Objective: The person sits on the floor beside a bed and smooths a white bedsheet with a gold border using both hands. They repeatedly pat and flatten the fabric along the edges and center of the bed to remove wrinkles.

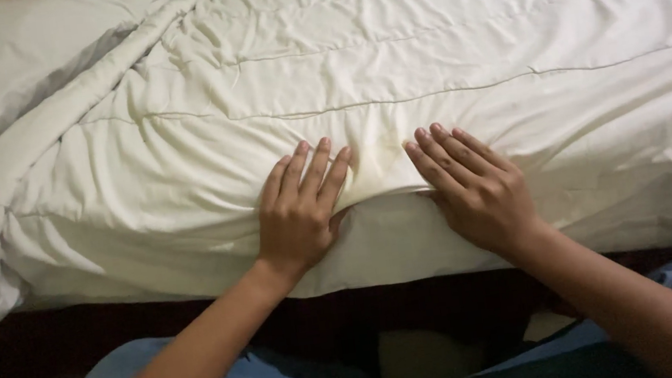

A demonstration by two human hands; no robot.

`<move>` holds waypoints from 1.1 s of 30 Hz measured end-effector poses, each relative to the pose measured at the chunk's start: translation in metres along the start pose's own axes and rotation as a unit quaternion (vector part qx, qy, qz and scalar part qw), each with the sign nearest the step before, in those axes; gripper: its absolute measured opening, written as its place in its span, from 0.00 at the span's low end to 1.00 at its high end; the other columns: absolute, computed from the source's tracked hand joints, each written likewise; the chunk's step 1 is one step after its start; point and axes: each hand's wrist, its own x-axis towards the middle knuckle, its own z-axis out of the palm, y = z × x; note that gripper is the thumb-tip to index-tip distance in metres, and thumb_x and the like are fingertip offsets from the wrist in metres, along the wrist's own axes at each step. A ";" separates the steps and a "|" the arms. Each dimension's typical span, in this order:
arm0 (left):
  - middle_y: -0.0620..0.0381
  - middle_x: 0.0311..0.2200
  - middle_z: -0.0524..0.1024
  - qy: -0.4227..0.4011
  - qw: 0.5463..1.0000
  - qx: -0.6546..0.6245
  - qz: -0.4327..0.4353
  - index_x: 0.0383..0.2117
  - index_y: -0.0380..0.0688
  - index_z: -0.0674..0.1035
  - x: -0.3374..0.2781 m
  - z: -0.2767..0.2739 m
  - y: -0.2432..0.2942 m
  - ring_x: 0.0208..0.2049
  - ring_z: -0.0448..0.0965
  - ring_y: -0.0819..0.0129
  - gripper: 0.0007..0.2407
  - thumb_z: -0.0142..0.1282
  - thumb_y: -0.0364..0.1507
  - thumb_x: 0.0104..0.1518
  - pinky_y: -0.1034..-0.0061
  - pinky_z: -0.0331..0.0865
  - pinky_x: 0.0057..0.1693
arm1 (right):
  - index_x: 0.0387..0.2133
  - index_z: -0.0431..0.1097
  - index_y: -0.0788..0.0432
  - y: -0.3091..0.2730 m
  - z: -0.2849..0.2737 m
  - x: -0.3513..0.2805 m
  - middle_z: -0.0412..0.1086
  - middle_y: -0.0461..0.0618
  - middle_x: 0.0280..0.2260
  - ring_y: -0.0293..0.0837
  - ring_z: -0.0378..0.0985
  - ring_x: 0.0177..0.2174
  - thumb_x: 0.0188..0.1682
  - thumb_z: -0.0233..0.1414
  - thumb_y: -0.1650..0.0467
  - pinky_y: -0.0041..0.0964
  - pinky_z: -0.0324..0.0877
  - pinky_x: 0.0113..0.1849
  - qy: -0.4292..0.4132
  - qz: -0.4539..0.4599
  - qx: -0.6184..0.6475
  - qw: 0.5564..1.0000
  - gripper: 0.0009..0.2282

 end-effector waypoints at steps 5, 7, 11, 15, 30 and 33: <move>0.50 0.63 0.74 -0.008 1.000 0.027 0.002 0.65 0.52 0.74 -0.004 0.002 -0.003 0.64 0.73 0.51 0.22 0.52 0.34 0.63 0.61 0.64 0.68 | 0.59 0.69 0.61 0.001 -0.001 0.000 0.72 0.53 0.57 0.51 0.72 0.59 0.48 0.57 0.70 0.48 0.64 0.61 0.004 -0.009 0.010 1.000 0.22; 0.44 0.59 0.73 0.015 0.999 -0.045 0.000 0.62 0.47 0.74 0.003 -0.007 0.001 0.60 0.72 0.45 0.24 0.54 0.43 0.62 0.55 0.63 0.64 | 0.58 0.69 0.60 0.001 -0.003 0.000 0.72 0.53 0.58 0.50 0.72 0.59 0.48 0.56 0.72 0.47 0.64 0.61 0.000 0.003 0.005 1.000 0.22; 0.43 0.59 0.74 0.009 0.999 -0.042 0.003 0.62 0.48 0.74 -0.001 -0.002 0.000 0.60 0.73 0.45 0.23 0.53 0.42 0.62 0.55 0.63 0.64 | 0.56 0.70 0.61 0.000 -0.004 0.000 0.73 0.53 0.56 0.51 0.72 0.58 0.47 0.56 0.72 0.47 0.65 0.60 0.000 0.001 0.025 1.000 0.21; 0.51 0.61 0.76 -0.004 1.000 0.024 0.009 0.64 0.56 0.76 -0.008 0.003 -0.002 0.63 0.74 0.52 0.22 0.52 0.27 0.60 0.59 0.64 0.67 | 0.54 0.73 0.61 0.005 0.004 -0.008 0.75 0.51 0.53 0.48 0.76 0.56 0.52 0.56 0.73 0.45 0.69 0.59 0.017 -0.012 0.030 0.999 0.16; 0.46 0.64 0.68 -0.008 0.999 -0.030 -0.014 0.65 0.41 0.69 0.013 -0.006 0.019 0.64 0.66 0.46 0.34 0.54 0.54 0.59 0.42 0.56 0.64 | 0.62 0.65 0.60 0.003 -0.010 0.004 0.68 0.60 0.60 0.56 0.68 0.60 0.50 0.50 0.54 0.53 0.58 0.62 -0.016 0.050 -0.032 0.998 0.30; 0.49 0.64 0.69 -0.010 1.000 0.003 -0.001 0.65 0.50 0.70 0.016 -0.004 0.019 0.65 0.67 0.49 0.29 0.56 0.46 0.58 0.44 0.57 0.65 | 0.60 0.67 0.59 0.006 -0.008 0.003 0.70 0.60 0.58 0.55 0.70 0.59 0.52 0.52 0.55 0.53 0.60 0.61 -0.019 0.058 -0.073 0.995 0.27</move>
